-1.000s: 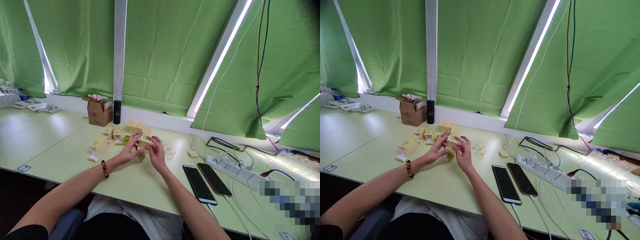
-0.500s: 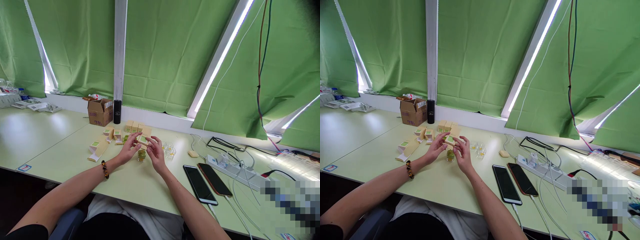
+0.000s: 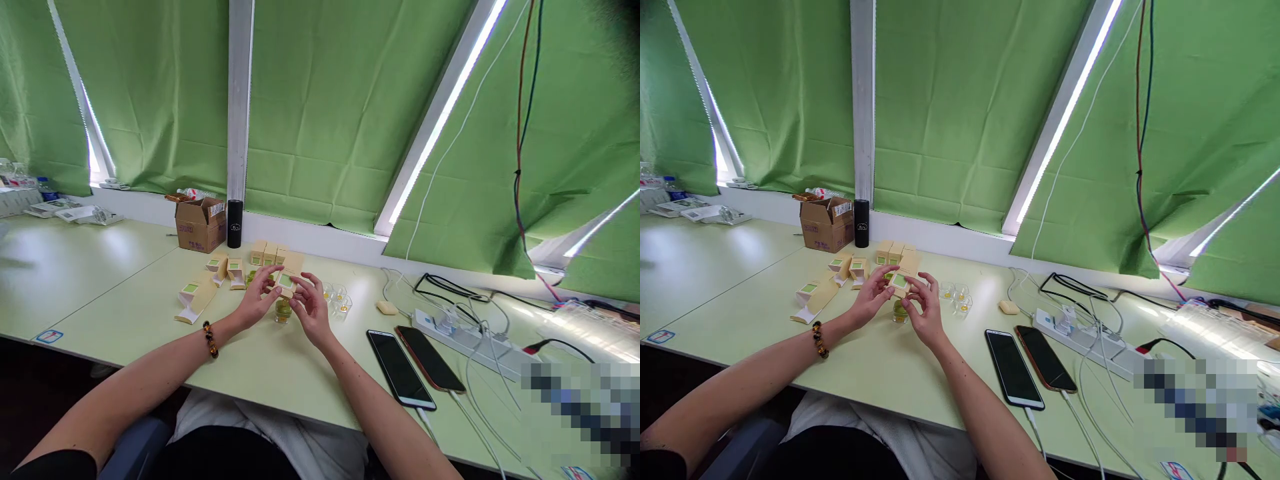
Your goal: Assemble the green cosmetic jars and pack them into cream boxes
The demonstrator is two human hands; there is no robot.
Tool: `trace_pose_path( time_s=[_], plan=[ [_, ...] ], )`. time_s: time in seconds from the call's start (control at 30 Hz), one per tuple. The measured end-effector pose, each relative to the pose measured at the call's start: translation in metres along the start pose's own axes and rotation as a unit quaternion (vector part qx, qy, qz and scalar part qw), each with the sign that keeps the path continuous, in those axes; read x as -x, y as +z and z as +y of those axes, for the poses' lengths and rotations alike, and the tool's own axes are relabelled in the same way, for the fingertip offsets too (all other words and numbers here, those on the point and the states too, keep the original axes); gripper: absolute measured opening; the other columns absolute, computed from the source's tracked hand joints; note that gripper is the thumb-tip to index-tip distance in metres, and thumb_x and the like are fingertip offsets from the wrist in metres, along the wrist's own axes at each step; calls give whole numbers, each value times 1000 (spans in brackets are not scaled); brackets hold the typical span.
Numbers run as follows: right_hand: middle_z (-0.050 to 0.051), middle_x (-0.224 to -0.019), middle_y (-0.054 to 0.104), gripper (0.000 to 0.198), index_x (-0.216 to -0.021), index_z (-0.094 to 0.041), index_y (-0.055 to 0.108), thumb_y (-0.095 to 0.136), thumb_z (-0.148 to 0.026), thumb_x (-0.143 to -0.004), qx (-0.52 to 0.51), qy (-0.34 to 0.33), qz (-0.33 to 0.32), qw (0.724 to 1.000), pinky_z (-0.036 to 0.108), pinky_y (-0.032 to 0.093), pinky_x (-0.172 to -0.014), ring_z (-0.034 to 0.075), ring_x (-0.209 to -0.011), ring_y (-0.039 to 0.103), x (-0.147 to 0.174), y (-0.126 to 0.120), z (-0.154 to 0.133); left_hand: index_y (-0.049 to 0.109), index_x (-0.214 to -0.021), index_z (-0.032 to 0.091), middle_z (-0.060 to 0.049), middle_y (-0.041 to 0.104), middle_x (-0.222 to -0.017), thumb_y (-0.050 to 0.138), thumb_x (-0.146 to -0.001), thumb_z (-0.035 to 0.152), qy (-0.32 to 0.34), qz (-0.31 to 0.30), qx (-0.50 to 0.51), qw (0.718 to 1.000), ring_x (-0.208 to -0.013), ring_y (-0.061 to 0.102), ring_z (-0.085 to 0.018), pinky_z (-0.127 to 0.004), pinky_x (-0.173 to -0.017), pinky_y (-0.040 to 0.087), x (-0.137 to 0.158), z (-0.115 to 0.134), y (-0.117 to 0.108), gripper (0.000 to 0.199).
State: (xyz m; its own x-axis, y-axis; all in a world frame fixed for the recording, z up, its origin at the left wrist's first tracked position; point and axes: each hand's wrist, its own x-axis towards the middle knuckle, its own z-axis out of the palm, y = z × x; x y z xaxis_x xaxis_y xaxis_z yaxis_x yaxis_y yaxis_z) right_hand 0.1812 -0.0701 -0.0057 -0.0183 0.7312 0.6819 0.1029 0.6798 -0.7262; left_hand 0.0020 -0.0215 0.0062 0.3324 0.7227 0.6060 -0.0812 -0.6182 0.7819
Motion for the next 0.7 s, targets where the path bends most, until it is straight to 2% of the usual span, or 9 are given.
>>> trace_pose_path(
  time_s=[0.23, 0.47, 0.7],
  plan=[
    [9, -148, 35, 44, -134, -34, 63, 73, -39, -92, 7, 0, 7, 1000, 43, 60, -97, 16, -95, 69, 0, 1, -2, 56, -139, 28, -11, 48, -145, 61, -97, 43, 11, 8, -21, 1000, -104, 61, -19, -36, -91, 55, 0, 4, 1, 44],
    [10, -148, 36, 42, -133, -34, 63, 72, -38, -92, 6, -3, 26, 1000, 43, 61, -94, 15, -91, 69, -1, 2, 2, 51, -146, 30, -13, 43, -148, 68, -93, 43, 32, -36, -15, 999, -108, 61, -22, -35, -90, 54, 2, 2, -4, 57],
    [9, -147, 37, 40, -132, -34, 64, 72, -37, -92, 5, -4, 30, 1000, 42, 61, -95, 14, -92, 69, -2, 2, 3, 54, -141, 29, -14, 45, -146, 67, -94, 40, 41, -16, -25, 999, -106, 61, -21, -35, -88, 56, 1, 0, -2, 50]
  ],
)
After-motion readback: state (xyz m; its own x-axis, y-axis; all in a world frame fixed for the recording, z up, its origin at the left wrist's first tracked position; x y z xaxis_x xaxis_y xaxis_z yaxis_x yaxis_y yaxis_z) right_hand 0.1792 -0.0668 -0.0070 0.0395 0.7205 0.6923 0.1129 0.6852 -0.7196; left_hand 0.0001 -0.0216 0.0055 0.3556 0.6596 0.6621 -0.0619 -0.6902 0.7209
